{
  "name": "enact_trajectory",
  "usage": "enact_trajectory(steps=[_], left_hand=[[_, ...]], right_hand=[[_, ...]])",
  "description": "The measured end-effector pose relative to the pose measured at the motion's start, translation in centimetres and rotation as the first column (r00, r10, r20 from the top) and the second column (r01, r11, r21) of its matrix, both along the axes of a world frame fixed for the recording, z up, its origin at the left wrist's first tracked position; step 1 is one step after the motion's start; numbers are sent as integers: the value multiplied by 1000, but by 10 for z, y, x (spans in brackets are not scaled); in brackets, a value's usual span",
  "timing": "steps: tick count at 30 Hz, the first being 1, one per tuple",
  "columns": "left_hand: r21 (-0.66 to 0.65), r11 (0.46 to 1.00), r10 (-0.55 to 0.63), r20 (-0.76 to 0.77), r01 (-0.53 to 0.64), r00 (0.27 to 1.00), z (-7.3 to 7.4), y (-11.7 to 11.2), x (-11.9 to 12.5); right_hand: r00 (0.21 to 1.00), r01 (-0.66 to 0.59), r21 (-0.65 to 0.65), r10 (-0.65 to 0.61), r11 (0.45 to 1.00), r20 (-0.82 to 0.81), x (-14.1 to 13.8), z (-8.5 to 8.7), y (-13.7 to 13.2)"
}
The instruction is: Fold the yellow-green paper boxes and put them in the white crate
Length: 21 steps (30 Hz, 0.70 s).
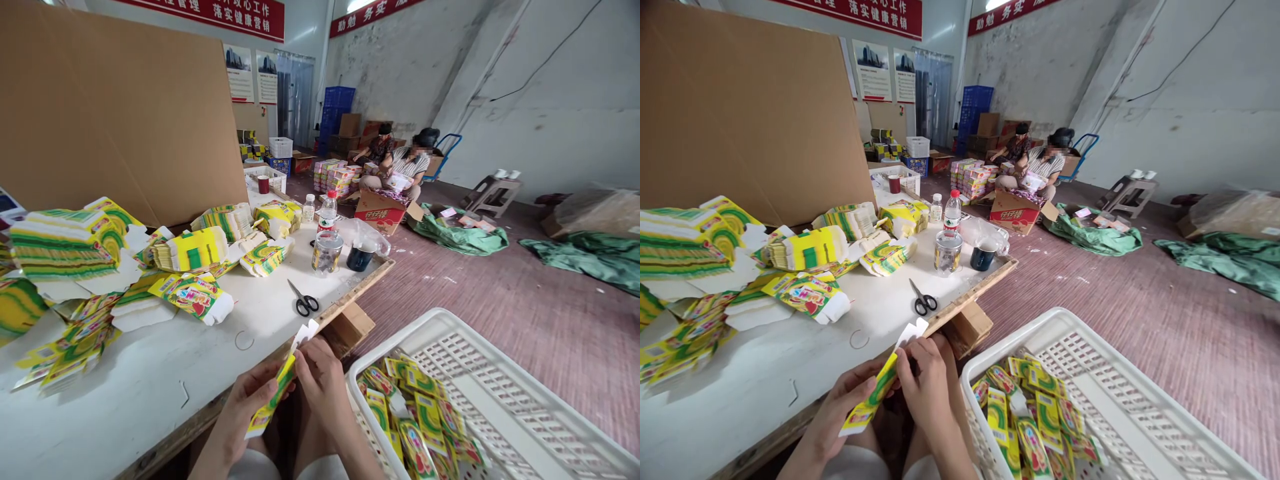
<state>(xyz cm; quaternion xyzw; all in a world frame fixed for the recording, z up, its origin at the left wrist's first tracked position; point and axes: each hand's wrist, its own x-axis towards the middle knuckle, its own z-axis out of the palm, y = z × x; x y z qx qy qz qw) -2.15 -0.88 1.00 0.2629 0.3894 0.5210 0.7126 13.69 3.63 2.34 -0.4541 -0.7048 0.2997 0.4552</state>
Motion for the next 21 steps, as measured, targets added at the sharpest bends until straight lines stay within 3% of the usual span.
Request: enact_trajectory(steps=[4, 8, 10, 16, 21], left_hand=[[15, 1000, 18, 15, -19, 1000, 5, 1, 3], [3, 997, 74, -30, -74, 997, 10, 2, 4], [-5, 995, 101, -49, -101, 994, 10, 3, 4], [58, 983, 178, -93, -174, 980, 0, 4, 4], [91, 977, 202, -113, -192, 973, -2, 3, 2]], right_hand=[[999, -11, -2, 11, 1000, -35, -1, -1, -4], [967, 179, 28, -171, 983, -187, 1, -6, -9], [946, 220, -16, -218, 975, -239, 0, -12, -10], [916, -36, -273, -77, 961, -393, -13, -22, -11], [904, -114, -288, -21, 951, -428, -16, -22, -10]])
